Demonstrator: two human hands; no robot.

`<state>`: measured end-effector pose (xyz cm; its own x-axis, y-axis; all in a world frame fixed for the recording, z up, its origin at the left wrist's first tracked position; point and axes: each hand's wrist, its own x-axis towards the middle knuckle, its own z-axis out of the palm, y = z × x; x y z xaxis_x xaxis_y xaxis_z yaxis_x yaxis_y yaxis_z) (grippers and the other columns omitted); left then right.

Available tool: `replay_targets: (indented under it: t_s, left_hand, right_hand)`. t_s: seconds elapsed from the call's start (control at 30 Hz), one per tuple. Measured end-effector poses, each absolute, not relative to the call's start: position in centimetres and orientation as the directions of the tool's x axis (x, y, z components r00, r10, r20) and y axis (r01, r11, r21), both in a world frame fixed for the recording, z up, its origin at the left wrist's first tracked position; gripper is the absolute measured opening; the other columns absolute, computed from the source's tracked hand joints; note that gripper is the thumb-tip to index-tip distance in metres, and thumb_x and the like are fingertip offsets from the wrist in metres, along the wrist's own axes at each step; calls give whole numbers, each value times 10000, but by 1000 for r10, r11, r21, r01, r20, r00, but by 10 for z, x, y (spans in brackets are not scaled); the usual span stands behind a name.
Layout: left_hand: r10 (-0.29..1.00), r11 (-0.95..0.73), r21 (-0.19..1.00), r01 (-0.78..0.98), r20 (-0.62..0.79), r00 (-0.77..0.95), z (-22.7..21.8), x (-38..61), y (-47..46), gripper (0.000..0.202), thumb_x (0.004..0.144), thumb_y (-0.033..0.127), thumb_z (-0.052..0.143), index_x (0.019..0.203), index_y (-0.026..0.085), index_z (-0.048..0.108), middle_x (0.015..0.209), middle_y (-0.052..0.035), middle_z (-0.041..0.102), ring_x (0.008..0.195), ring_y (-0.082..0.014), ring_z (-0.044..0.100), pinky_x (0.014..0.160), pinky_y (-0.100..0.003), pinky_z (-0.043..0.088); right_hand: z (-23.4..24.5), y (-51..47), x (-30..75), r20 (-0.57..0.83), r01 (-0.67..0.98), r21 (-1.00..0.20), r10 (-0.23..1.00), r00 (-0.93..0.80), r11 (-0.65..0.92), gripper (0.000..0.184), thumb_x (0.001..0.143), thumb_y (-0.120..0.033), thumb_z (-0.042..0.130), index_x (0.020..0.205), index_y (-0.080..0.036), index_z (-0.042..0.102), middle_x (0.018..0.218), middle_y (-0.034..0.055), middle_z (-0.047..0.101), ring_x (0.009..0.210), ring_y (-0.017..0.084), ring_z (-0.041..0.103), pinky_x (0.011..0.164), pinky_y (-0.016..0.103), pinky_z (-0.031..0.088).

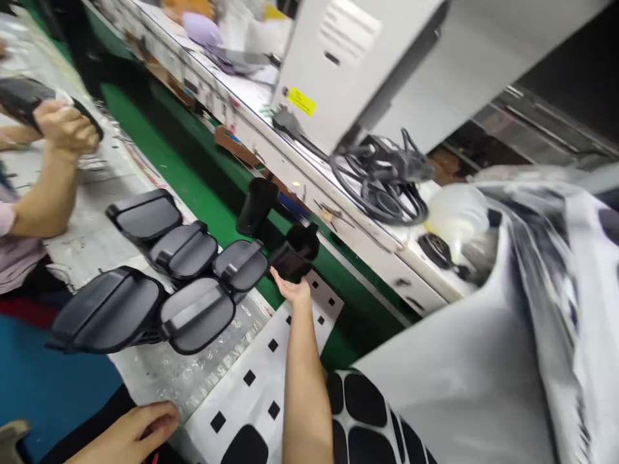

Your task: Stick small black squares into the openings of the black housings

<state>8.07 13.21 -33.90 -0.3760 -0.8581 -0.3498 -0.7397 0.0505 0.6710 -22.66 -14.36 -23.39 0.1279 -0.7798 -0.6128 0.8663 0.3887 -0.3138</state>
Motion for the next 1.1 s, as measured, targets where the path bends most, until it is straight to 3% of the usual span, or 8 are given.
replay_targets:
  t_s: [0.03, 0.1, 0.2, 0.3, 0.43, 0.73, 0.93, 1.1]
  left_hand:
    - [-814, 101, 648, -755, -382, -437, -327, 74, 119, 526, 982, 485, 304, 1192, 237, 718, 1211, 16, 681, 1119, -196, 667, 955, -268, 549]
    - [-717, 266, 604, -751, -397, -573, -319, 54, 95, 550, 984, 435, 312, 1363, 206, 637, 1417, -34, 549, 1307, -238, 545, 1097, -391, 458]
    - [-548, 607, 563, -561, -215, -808, -345, 15, 71, 552, 998, 296, 344, 1538, 271, 453, 1612, -23, 235, 1494, -279, 259, 1183, -543, 311]
    - [-343, 860, 429, -277, 84, -935, -385, -22, 60, 654, 964, 132, 376, 1592, 309, 331, 1646, -6, 143, 1538, -244, 147, 1242, -540, 183]
    - [-186, 970, 213, -120, 322, -928, -415, -42, 53, 635, 990, 223, 504, 1596, 233, 315, 1646, -26, 210, 1548, -200, 89, 1246, -402, -73]
    - [-140, 990, 51, -130, 407, -903, -417, -42, 51, 564, 1041, 350, 462, 1578, 215, 355, 1631, -54, 253, 1527, -238, 133, 1234, -439, -8]
    - [-172, 985, 61, -161, 389, -905, -422, -41, 53, 584, 1030, 335, 470, 1589, 228, 337, 1636, -42, 243, 1524, -235, 158, 1235, -433, -17]
    - [-199, 979, 118, -166, 382, -903, -425, -41, 54, 582, 1031, 330, 478, 1590, 264, 331, 1643, -20, 224, 1528, -208, 154, 1238, -412, -42]
  right_hand:
    - [-241, -116, -229, -579, 839, -431, -815, 25, 333, 812, 875, -318, -68, 917, 389, 329, 1260, 365, 394, 1097, 139, 608, 750, 306, 466]
    - [-262, -44, -229, -511, 694, -667, -844, -161, 271, 727, 1010, -601, 319, 1156, 56, 594, 1287, 243, 561, 1052, 148, 662, 910, 341, 527]
    - [-301, 74, -216, -496, 202, -869, -787, -367, 453, 288, 960, -290, 546, 1102, -43, 590, 1034, 154, 651, 962, 219, 650, 961, 481, 513]
    - [-328, 154, -197, -417, -304, -750, -777, -471, 587, 461, 733, -12, 646, 1192, 5, 601, 1249, 221, 566, 1299, 368, 455, 1163, 567, 284]
    - [-341, 176, -184, -463, -615, -511, -796, -391, 600, 821, 672, -1, 744, 1446, 5, 470, 1506, 242, 380, 1457, 429, 234, 1218, 605, 130]
    - [-344, 173, -201, -442, -797, -400, -857, -265, 453, 522, 758, -177, 817, 1219, -59, 602, 1211, 139, 601, 1232, 293, 510, 1142, 486, 346]
    - [-367, 203, -191, -340, -788, -423, -885, -319, 447, 640, 937, -169, 558, 1548, -115, 379, 1473, 162, 436, 1387, 331, 373, 1197, 546, 271]
    - [-377, 199, -191, -170, -796, -479, -928, -330, 371, 290, 848, -141, 587, 1132, -89, 620, 1229, 174, 526, 1197, 341, 467, 1089, 572, 356]
